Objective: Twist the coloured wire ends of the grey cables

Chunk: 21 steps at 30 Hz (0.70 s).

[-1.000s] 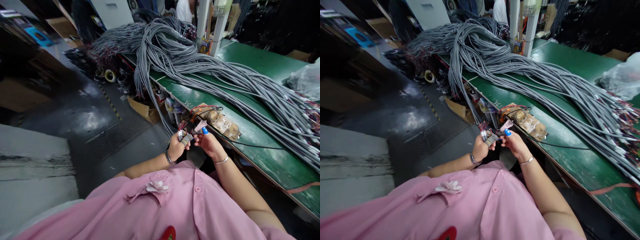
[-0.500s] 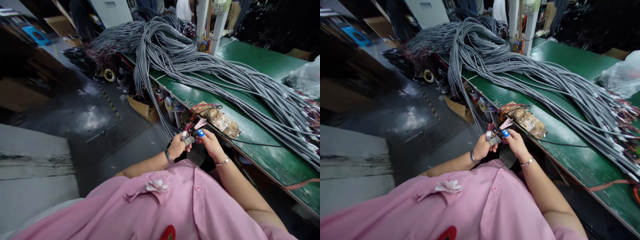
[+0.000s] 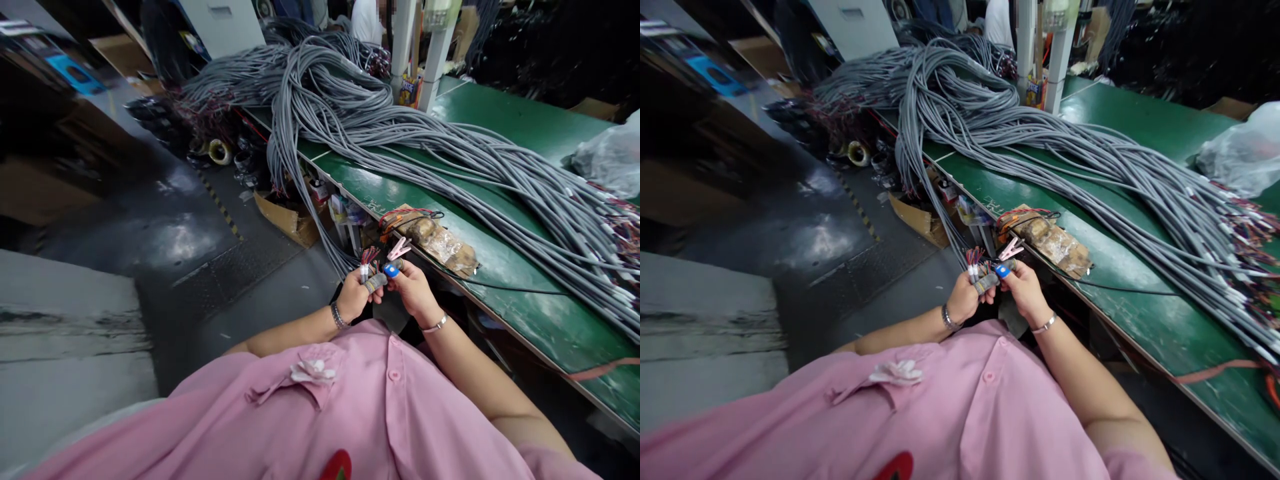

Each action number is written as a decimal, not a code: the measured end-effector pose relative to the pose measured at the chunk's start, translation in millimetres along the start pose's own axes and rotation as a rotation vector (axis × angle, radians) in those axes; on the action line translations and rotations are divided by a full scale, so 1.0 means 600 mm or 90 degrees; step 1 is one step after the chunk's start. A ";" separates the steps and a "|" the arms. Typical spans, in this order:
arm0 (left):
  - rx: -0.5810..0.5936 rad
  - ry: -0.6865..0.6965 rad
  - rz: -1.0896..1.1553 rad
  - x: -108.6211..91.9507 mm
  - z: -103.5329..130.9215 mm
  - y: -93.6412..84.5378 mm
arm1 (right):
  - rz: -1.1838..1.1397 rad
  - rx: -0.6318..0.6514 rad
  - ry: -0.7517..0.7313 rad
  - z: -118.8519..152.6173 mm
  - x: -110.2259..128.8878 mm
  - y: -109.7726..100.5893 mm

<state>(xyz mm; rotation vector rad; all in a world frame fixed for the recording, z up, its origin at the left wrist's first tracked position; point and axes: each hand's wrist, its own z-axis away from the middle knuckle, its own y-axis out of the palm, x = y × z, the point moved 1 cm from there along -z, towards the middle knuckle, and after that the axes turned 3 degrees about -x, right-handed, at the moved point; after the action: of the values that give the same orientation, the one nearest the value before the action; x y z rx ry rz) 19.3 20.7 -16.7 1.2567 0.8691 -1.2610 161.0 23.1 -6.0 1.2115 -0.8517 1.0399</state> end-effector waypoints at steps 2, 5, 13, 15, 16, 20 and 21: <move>-0.026 -0.007 0.028 -0.001 -0.002 -0.002 | -0.004 0.003 0.009 -0.001 -0.001 -0.002; -0.041 -0.021 0.054 -0.005 -0.004 -0.002 | -0.011 0.025 0.018 0.001 -0.002 -0.003; -0.044 -0.024 0.066 -0.005 -0.002 0.003 | -0.034 -0.006 0.022 0.001 -0.001 0.005; -0.057 -0.020 0.068 -0.006 -0.002 0.002 | -0.034 -0.017 0.018 0.001 -0.003 0.005; -0.065 -0.021 0.070 -0.008 -0.003 0.001 | -0.037 -0.024 0.017 0.001 -0.004 0.004; -0.080 -0.020 0.083 -0.010 -0.003 0.000 | -0.053 -0.022 0.026 0.002 -0.004 0.007; -0.075 -0.017 0.080 -0.010 -0.003 0.000 | -0.053 -0.011 0.031 0.002 -0.003 0.009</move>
<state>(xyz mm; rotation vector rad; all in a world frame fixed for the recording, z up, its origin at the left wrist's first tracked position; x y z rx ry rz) 18.5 23.4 -11.1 1.1796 0.8198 -1.1083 155.3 22.1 -5.7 1.1924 -0.7657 0.9893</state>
